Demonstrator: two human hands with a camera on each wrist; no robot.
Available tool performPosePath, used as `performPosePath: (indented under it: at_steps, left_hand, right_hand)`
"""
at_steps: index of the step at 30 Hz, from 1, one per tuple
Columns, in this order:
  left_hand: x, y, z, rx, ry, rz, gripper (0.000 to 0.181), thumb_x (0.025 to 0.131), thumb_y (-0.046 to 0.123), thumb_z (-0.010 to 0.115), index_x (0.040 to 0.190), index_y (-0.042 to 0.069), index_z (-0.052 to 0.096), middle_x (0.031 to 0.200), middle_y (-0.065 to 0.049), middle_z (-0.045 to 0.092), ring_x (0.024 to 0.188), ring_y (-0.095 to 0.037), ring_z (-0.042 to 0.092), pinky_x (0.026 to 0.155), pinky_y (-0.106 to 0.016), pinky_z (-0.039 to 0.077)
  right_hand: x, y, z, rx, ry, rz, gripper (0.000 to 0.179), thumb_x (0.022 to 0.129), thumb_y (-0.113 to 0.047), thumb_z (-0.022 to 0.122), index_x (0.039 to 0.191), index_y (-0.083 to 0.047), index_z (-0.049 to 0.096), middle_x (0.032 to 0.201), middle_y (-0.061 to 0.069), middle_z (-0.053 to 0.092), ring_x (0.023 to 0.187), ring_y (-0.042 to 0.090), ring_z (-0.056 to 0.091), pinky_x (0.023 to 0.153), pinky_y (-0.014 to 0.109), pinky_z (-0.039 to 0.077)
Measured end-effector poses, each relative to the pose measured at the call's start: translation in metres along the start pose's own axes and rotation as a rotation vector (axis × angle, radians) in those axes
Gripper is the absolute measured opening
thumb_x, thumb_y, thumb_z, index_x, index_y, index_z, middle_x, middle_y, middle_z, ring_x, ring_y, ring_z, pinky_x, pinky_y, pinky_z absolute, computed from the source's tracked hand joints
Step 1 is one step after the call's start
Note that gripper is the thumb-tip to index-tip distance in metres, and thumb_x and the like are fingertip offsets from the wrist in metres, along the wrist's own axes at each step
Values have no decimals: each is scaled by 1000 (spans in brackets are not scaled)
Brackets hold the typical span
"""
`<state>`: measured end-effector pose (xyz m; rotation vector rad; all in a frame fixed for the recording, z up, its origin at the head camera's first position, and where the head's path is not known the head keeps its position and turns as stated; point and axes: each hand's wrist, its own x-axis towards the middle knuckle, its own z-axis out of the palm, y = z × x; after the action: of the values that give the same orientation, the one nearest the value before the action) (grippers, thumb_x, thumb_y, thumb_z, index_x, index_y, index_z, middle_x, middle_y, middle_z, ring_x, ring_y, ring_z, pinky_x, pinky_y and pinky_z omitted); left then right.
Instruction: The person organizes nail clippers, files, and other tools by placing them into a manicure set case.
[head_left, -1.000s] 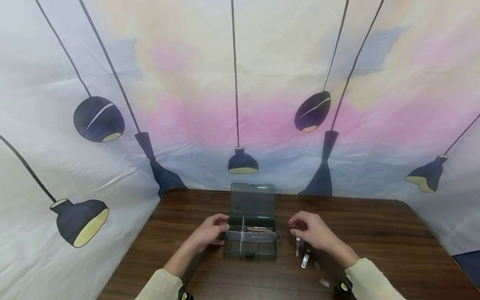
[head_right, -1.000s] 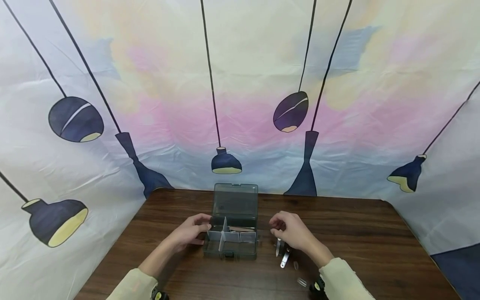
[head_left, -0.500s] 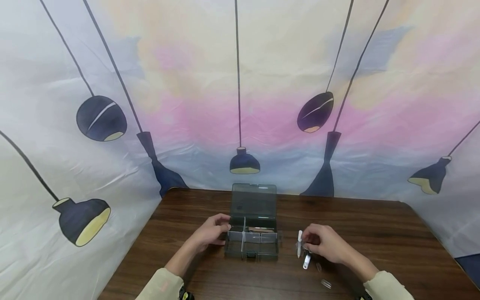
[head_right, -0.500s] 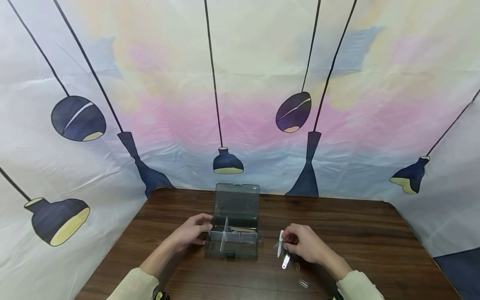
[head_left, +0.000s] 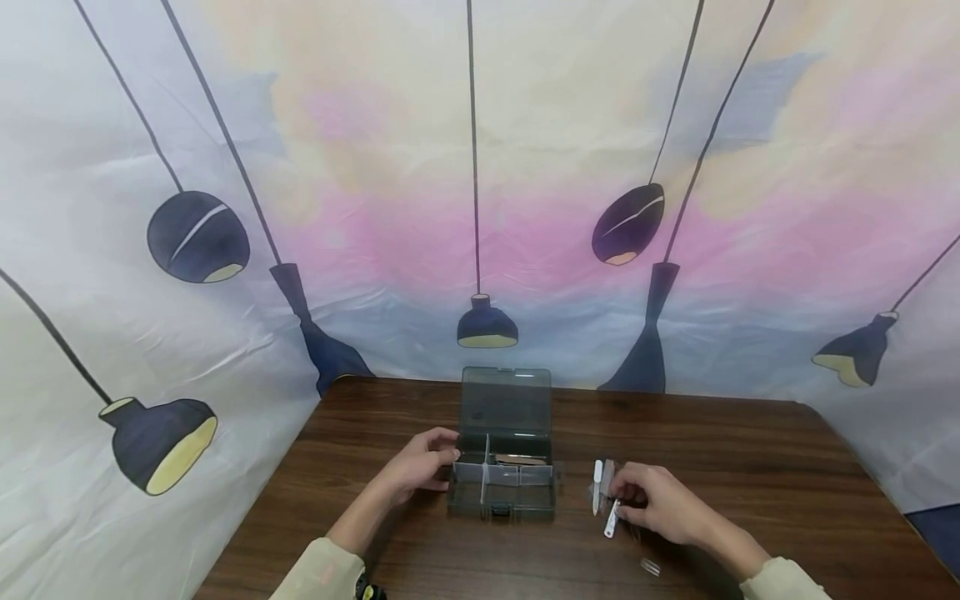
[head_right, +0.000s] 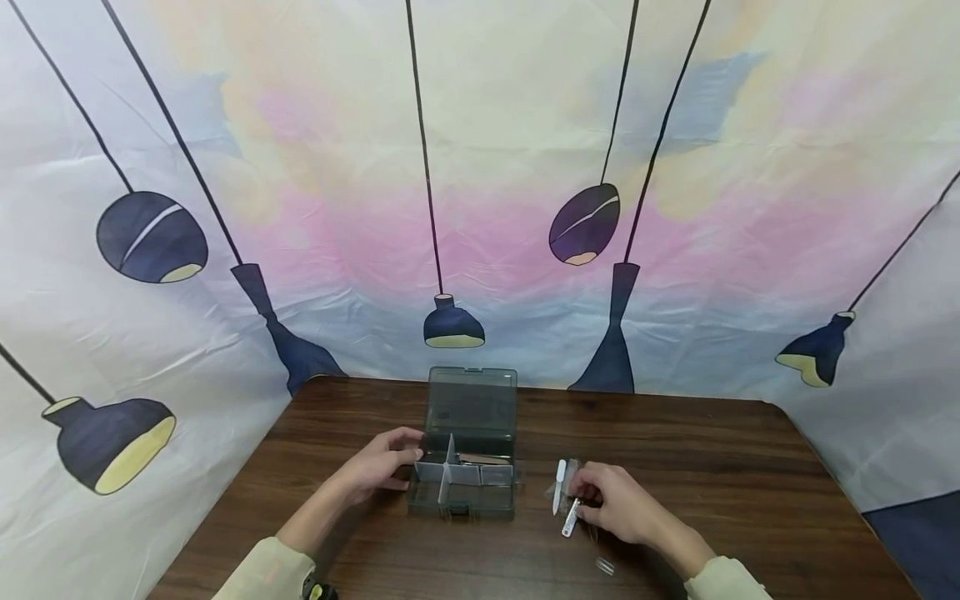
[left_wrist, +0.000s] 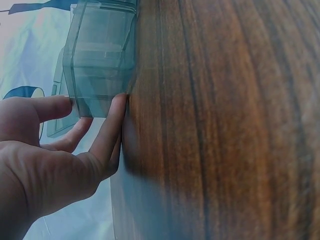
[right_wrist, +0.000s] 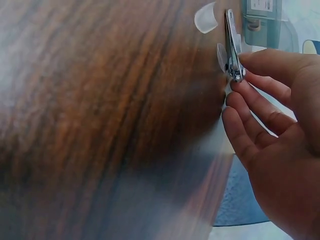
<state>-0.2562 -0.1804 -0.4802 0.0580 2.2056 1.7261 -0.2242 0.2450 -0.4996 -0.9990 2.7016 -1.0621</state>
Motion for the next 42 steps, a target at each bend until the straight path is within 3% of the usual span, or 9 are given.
performPosePath:
  at_steps: [9,20,33,42]
  left_hand:
    - [0,-1,0,7,-4,4,40,107,10,59,144,-3,54,133,-20,59,117,-31,62,79,-46,63]
    - [2,-5,-2,-20,-19,8,41,107,10,60,145,-4,53,136,-22,57,120,-33,61,80,-46,63]
    - [0,-3,-2,-24,-14,8,42,107,10,60,145,-4,52,135,-22,56,120,-33,60,81,-46,62]
    - [-1,-4,-1,-17,-16,16,42,106,10,60,146,-3,53,136,-21,57,123,-34,60,81,-46,63]
  right_hand:
    - [-2,-3,3,-70,-22,-23,22,91,-9,83,105,-22,72,104,-12,60,88,6,58,72,28,54]
    - [-6,1,8,-52,10,-72,24,88,-5,84,95,-24,72,93,-15,60,81,1,56,66,24,52]
    - [1,-5,16,-30,-21,-48,17,93,-6,80,96,-20,71,95,-12,59,79,0,55,64,23,51]
    - [7,-10,7,-26,-18,-33,19,90,-1,78,92,-18,68,88,-10,57,75,3,54,61,22,50]
